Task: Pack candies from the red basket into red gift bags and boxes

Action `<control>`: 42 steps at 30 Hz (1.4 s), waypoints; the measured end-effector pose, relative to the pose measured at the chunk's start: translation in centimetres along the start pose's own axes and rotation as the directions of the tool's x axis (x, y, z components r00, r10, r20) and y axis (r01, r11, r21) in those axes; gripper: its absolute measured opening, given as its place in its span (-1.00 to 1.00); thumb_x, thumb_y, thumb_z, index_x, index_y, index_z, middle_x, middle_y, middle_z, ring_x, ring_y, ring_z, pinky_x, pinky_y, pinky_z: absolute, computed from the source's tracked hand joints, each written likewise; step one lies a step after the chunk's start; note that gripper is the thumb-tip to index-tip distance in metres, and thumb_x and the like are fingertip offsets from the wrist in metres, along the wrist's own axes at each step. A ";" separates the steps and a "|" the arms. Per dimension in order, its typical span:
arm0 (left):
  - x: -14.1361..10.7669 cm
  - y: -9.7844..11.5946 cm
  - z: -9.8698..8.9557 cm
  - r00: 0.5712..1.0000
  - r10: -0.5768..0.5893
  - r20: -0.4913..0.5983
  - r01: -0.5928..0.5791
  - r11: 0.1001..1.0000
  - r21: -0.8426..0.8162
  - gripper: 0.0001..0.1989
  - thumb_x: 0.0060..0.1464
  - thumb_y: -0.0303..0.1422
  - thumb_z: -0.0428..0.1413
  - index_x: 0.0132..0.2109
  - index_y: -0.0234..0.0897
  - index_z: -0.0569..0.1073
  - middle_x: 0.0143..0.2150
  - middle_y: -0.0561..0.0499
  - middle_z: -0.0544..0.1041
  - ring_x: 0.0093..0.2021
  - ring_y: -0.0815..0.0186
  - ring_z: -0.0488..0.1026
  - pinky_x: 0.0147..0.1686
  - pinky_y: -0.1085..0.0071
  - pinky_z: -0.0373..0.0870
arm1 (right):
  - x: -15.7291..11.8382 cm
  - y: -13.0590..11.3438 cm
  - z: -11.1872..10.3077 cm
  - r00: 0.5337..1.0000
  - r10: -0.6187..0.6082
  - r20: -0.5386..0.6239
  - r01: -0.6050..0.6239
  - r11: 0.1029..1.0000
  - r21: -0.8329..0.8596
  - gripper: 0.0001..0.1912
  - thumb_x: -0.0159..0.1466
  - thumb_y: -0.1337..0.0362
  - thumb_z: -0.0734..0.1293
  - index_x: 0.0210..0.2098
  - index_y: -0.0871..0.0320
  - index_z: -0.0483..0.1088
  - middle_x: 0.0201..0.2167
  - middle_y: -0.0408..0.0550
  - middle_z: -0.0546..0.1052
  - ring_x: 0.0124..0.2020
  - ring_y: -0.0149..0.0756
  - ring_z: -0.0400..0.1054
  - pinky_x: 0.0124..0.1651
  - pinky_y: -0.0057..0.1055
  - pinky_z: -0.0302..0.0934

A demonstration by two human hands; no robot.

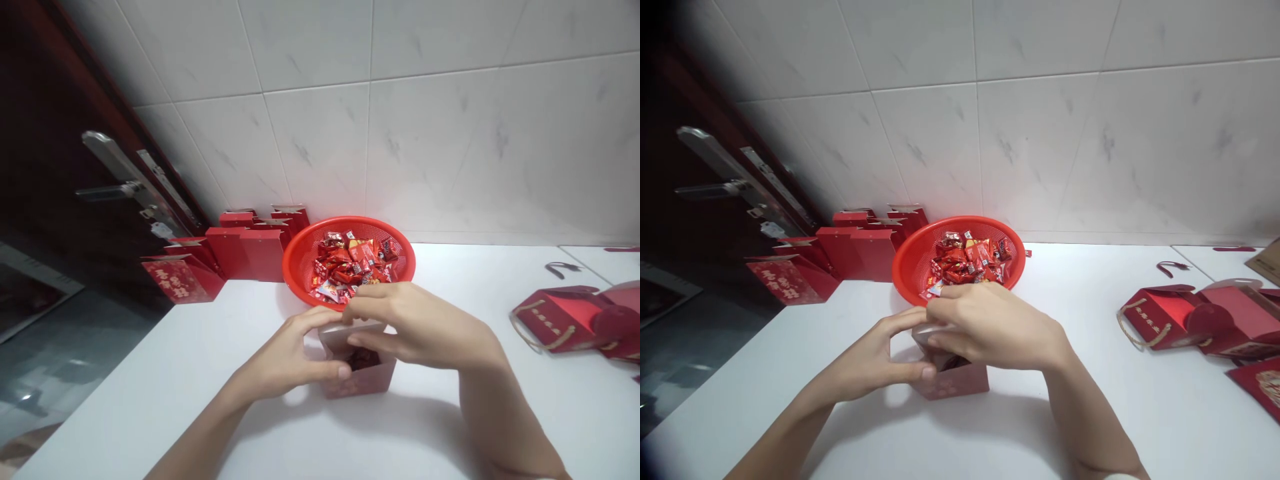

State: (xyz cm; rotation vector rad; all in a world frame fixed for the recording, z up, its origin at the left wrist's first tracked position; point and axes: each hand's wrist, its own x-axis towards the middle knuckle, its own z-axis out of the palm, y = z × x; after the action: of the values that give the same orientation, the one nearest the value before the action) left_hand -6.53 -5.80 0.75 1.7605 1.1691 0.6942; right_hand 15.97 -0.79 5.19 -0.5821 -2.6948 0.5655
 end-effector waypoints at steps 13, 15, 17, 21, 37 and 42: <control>0.2 -2.1 0.7 0.989 0.113 -0.096 -0.106 0.992 0.071 -0.73 0.19 -0.18 0.20 -0.01 -0.12 0.62 0.09 -0.08 0.55 0.09 0.11 0.49 0.09 0.23 0.44 | -4.1 3.8 -1.2 0.988 0.148 -0.035 -0.134 0.954 0.267 -0.59 0.28 0.03 0.42 0.02 0.12 0.46 -0.16 -0.03 0.60 -0.22 -0.27 0.49 -0.15 -0.37 0.38; 0.3 -2.5 1.0 0.978 0.160 -0.134 -0.147 0.984 0.100 -0.74 0.23 -0.17 0.16 -0.03 -0.11 0.63 0.12 -0.09 0.53 0.12 0.10 0.47 0.14 0.19 0.41 | -4.8 4.4 0.2 0.984 0.176 0.020 -0.172 0.922 0.346 -0.47 0.24 0.03 0.45 0.14 0.09 0.39 -0.08 -0.01 0.59 -0.21 -0.28 0.49 -0.16 -0.36 0.41; 0.3 -3.1 1.3 0.967 0.191 -0.168 -0.175 0.979 0.109 -0.74 0.25 -0.16 0.14 -0.05 -0.11 0.64 0.14 -0.10 0.51 0.16 0.09 0.44 0.18 0.14 0.37 | -5.4 4.8 1.8 0.978 0.206 0.025 -0.198 0.886 0.420 -0.41 0.22 0.04 0.47 0.18 0.06 0.35 -0.05 0.00 0.56 -0.24 -0.30 0.48 -0.19 -0.37 0.42; 0.1 -4.5 1.6 0.947 0.273 -0.170 -0.265 0.962 0.066 -0.70 0.18 -0.17 0.22 0.03 -0.09 0.60 0.22 -0.11 0.46 0.27 0.04 0.34 0.26 0.09 0.29 | -6.0 4.9 5.1 0.965 0.250 -0.085 -0.168 0.830 0.532 -0.47 0.25 0.07 0.45 0.17 0.03 0.37 -0.13 -0.04 0.55 -0.22 -0.30 0.45 -0.17 -0.35 0.41; 1.3 -6.7 5.0 0.801 0.421 -0.425 -0.465 0.885 0.001 -0.84 0.19 -0.35 0.17 -0.16 -0.22 0.64 -0.14 -0.09 0.64 -0.09 0.20 0.57 -0.03 0.29 0.51 | -6.9 3.2 11.8 0.720 0.278 -0.636 -0.011 0.921 0.390 -0.68 0.40 0.21 0.25 0.08 0.01 0.51 -0.30 -0.04 0.54 -0.34 -0.29 0.39 -0.24 -0.32 0.35; 1.5 -7.3 5.5 0.740 0.445 -0.505 -0.470 0.879 0.086 -0.84 0.18 -0.32 0.17 -0.18 -0.19 0.66 -0.11 -0.09 0.65 -0.08 0.19 0.58 -0.01 0.25 0.50 | -6.7 1.8 12.9 0.670 0.366 -0.646 -0.047 0.889 0.455 -0.65 0.38 0.13 0.28 0.10 0.05 0.49 -0.07 0.03 0.60 -0.31 -0.28 0.44 -0.21 -0.30 0.39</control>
State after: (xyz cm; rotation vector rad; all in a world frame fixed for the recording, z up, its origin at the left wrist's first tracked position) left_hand -4.51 -5.24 -8.32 1.8997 1.0307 1.5583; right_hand 17.31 -6.31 -8.30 -0.7997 -1.7021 0.7377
